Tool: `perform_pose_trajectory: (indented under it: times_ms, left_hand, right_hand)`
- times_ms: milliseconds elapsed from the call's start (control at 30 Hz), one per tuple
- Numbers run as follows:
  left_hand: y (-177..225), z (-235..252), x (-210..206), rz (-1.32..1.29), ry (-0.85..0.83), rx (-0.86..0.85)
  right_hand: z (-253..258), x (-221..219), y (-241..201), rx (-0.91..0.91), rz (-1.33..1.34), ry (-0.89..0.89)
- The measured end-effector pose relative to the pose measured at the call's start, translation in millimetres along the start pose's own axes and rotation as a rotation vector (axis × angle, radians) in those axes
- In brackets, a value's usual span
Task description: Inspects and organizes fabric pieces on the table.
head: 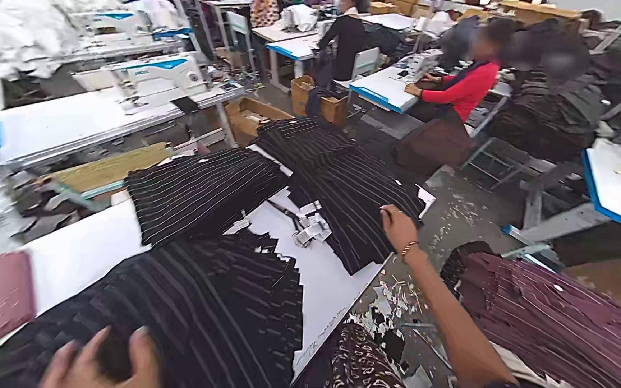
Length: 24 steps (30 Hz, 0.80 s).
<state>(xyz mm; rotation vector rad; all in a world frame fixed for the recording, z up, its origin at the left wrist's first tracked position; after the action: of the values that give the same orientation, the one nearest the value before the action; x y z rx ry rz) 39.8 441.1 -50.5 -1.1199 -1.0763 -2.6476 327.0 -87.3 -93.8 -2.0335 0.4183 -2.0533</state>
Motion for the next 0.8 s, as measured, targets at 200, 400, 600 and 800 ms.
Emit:
perform_pose_trajectory:
  times_ms: [200,400,600,800]
  left_hand:
    - [21.3,-83.9,-30.1,-0.154,-0.093,-0.009]
    - [49.9,-134.4,-51.5,-0.641,-0.43,0.17]
    - [78.3,-169.4,-121.3,-0.786,-1.107,0.45]
    - [108.4,-168.4,-89.6,-0.943,-0.92,0.314]
  right_hand:
    - [-41.3,86.9,-23.9,0.205,0.308,0.475]
    - [-154.3,-8.7,-129.4,0.476,0.727,-0.093]
    - [-356.3,-103.3,-228.4,0.941,0.684,-1.107]
    - [-233.7,-73.5,-148.5,0.312,0.817,-0.355]
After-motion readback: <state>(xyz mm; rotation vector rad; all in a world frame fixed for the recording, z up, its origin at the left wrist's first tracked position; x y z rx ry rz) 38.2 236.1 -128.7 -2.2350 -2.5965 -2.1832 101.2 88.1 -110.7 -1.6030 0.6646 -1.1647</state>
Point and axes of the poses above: each hand's wrist, its own z-axis towards the middle knuckle, its own x-axis out of the back of the hand, y = z × x, the point moved 10 cm from there along z, towards the middle knuckle
